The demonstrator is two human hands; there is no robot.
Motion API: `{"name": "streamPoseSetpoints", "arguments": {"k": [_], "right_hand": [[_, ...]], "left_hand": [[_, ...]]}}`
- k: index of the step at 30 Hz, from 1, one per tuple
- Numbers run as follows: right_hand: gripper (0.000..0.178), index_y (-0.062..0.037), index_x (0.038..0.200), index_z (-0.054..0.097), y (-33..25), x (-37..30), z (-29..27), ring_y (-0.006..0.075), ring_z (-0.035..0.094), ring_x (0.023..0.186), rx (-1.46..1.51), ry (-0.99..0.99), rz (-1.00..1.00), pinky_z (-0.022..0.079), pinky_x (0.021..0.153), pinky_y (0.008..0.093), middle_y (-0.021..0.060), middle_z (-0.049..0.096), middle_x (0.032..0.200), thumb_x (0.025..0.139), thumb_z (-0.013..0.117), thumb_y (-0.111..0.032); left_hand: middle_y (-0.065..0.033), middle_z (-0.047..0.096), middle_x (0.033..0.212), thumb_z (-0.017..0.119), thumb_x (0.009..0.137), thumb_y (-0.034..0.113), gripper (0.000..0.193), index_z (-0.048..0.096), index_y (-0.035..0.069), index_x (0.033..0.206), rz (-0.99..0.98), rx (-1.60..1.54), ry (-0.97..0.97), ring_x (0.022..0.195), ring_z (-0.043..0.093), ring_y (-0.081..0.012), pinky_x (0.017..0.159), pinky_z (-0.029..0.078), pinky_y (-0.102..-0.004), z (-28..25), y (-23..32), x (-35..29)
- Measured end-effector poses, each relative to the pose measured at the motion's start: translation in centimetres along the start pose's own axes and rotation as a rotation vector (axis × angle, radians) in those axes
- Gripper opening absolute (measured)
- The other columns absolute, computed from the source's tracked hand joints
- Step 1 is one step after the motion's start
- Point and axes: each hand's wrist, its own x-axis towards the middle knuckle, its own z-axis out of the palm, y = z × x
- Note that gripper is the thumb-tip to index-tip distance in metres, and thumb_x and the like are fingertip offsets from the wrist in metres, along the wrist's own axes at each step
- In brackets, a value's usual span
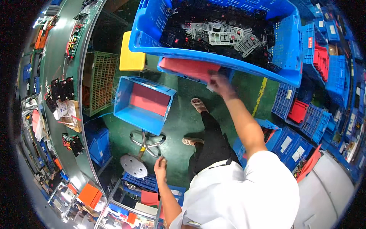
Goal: Assembling electronic components on a circuit board and applying adhesive paste using a brush.
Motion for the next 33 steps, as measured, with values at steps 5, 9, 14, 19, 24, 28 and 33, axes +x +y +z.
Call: {"name": "streamPoseSetpoints", "arguments": {"k": [5, 9, 14, 19, 24, 28, 33], "right_hand": [[0.038, -0.0054, 0.114, 0.067, -15.7, -12.5, 17.1, 0.0106, 0.056, 0.071, 0.136, -0.424, 0.578, 0.048, 0.066, 0.0268, 0.0037, 0.062, 0.080, 0.078, 0.053, -0.005], [0.028, -0.0032, 0.103, 0.070, -16.4, -19.3, 26.8, 0.0097, 0.058, 0.068, 0.182, -0.714, 0.702, 0.048, 0.061, 0.0244, 0.0028, 0.064, 0.081, 0.078, 0.059, -0.004], [0.033, -0.0025, 0.114, 0.064, -15.0, -21.9, 31.9, 0.0106, 0.059, 0.070, 0.082, -0.837, 0.715, 0.050, 0.063, 0.0247, 0.0040, 0.063, 0.082, 0.081, 0.064, -0.009], [0.035, -0.0014, 0.114, 0.062, -11.4, -22.9, 34.6, 0.0124, 0.060, 0.072, -0.215, -0.847, 0.494, 0.048, 0.063, 0.0293, 0.0068, 0.065, 0.087, 0.084, 0.067, -0.018], [0.046, 0.0017, 0.114, 0.062, -11.8, -24.2, 36.6, 0.0214, 0.064, 0.094, -0.553, -0.836, 0.427, 0.050, 0.083, 0.0336, 0.0130, 0.068, 0.103, 0.081, 0.073, -0.028], [0.091, 0.0081, 0.136, 0.042, -15.2, -27.9, 42.8, 0.0364, 0.047, 0.128, -0.807, -1.222, 0.217, 0.037, 0.107, 0.0402, 0.0254, 0.048, 0.137, 0.070, 0.083, -0.040], [0.060, -0.0077, 0.134, 0.047, -14.5, -31.6, 46.2, 0.0435, 0.055, 0.112, -1.160, -1.394, -0.198, 0.047, 0.092, 0.0475, 0.0255, 0.058, 0.120, 0.081, 0.071, -0.022]], "left_hand": [[-0.0063, 0.057, 0.128, 0.066, 0.091, 0.021, 0.056, 0.040, 0.015, 0.141, -0.088, -0.608, -0.208, 0.111, 0.057, -0.0184, 0.088, 0.047, -0.0324, 3.9, 9.9, -2.4], [-0.0110, 0.055, 0.127, 0.068, 0.088, 0.008, 0.060, 0.038, 0.006, 0.140, 0.122, -0.657, -0.062, 0.114, 0.056, -0.0234, 0.094, 0.048, -0.0367, 3.1, 6.8, -0.8], [-0.0134, 0.054, 0.126, 0.063, 0.085, -0.005, 0.058, 0.039, 0.001, 0.138, 0.141, -0.655, 0.116, 0.112, 0.057, -0.0246, 0.095, 0.049, -0.0368, -2.0, 0.7, -2.1], [-0.0116, 0.056, 0.122, 0.064, 0.083, -0.004, 0.049, 0.048, -0.002, 0.129, 0.114, -0.773, 0.240, 0.106, 0.058, -0.0235, 0.091, 0.049, -0.0360, -7.7, -6.7, -5.1], [-0.0086, 0.059, 0.116, 0.063, 0.081, 0.002, 0.046, 0.052, -0.002, 0.126, 0.100, -0.769, 0.245, 0.103, 0.058, -0.0210, 0.089, 0.047, -0.0336, -9.1, -14.1, -6.6], [-0.0090, 0.064, 0.107, 0.062, 0.077, 0.005, 0.047, 0.054, -0.001, 0.123, 0.119, -0.781, 0.197, 0.089, 0.063, -0.0194, 0.075, 0.052, -0.0332, -6.7, -18.0, -8.6], [-0.0117, 0.058, 0.098, 0.060, 0.079, 0.009, 0.048, 0.047, 0.002, 0.124, 0.164, -0.766, 0.398, 0.090, 0.060, -0.0216, 0.075, 0.050, -0.0333, -2.8, -13.6, -8.3]]}}
